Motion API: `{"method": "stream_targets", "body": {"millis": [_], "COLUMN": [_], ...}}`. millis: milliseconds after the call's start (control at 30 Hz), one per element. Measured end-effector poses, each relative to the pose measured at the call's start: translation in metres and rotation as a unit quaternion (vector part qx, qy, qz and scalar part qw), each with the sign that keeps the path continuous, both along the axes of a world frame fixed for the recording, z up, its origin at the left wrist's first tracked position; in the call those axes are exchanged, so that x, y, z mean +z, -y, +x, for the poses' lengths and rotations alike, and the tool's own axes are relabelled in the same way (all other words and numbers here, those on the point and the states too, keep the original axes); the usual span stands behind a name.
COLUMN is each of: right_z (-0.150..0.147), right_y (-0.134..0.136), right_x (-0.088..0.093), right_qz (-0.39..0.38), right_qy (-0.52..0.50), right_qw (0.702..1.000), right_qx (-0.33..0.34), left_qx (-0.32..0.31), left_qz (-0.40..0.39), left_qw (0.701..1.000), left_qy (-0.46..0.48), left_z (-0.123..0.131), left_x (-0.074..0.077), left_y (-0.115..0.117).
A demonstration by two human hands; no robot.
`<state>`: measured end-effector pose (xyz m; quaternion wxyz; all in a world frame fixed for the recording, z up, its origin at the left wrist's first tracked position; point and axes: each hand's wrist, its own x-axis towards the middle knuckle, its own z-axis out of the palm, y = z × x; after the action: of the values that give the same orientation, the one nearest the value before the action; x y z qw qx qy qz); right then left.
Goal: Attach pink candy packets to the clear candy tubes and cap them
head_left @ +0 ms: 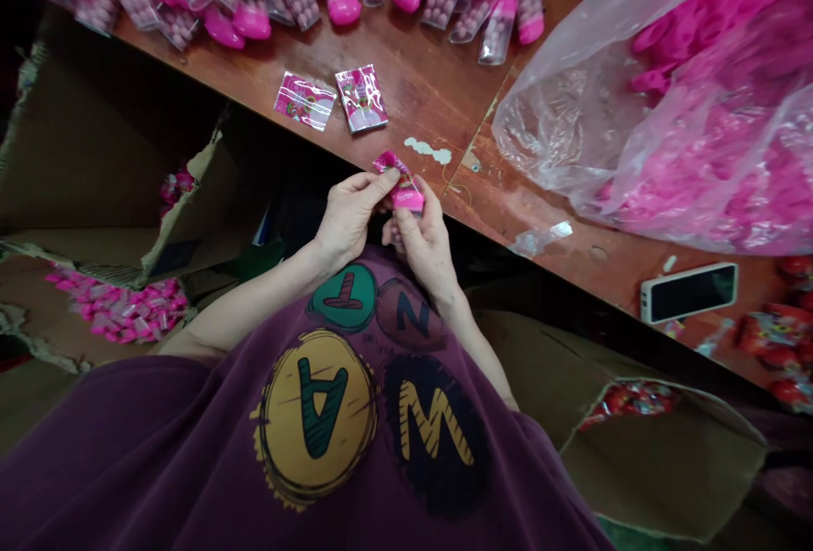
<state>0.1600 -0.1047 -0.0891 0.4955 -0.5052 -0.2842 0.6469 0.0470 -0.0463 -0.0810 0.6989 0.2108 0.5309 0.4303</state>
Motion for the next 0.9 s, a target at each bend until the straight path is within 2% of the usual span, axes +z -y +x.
{"method": "stream_targets", "body": {"millis": [67, 133, 267, 467, 567, 700, 900], "right_z": [0.001, 0.001, -0.004, -0.001, 0.003, 0.006, 0.004], "right_y": [0.000, 0.000, 0.001, 0.003, 0.005, 0.008, 0.004], "right_x": [0.002, 0.002, -0.003, -0.005, 0.000, 0.008, 0.005], "right_qz": [-0.024, -0.021, 0.033, 0.036, 0.041, 0.023, 0.001], "right_qy": [-0.051, -0.066, 0.023, 0.109, 0.109, 0.050, -0.046], "right_qw": [0.997, 0.996, 0.999, 0.993, 0.992, 0.998, 0.999], "right_qx": [0.046, 0.057, -0.017, -0.038, -0.039, 0.008, 0.027], "left_qx": [0.001, -0.012, -0.072, -0.148, -0.133, -0.092, -0.103], "left_qz": [0.013, 0.005, -0.030, -0.034, -0.027, -0.017, -0.035], "left_qw": [1.000, 1.000, 0.995, 0.982, 0.983, 0.989, 0.987], "left_qy": [0.002, 0.009, 0.056, 0.115, 0.125, 0.116, 0.117], "left_z": [0.000, 0.000, -0.002, -0.008, -0.010, -0.013, -0.015], "left_x": [0.001, 0.004, 0.009, 0.002, 0.003, 0.010, 0.006], "left_y": [0.000, 0.000, 0.003, 0.005, 0.001, -0.006, -0.006]}}
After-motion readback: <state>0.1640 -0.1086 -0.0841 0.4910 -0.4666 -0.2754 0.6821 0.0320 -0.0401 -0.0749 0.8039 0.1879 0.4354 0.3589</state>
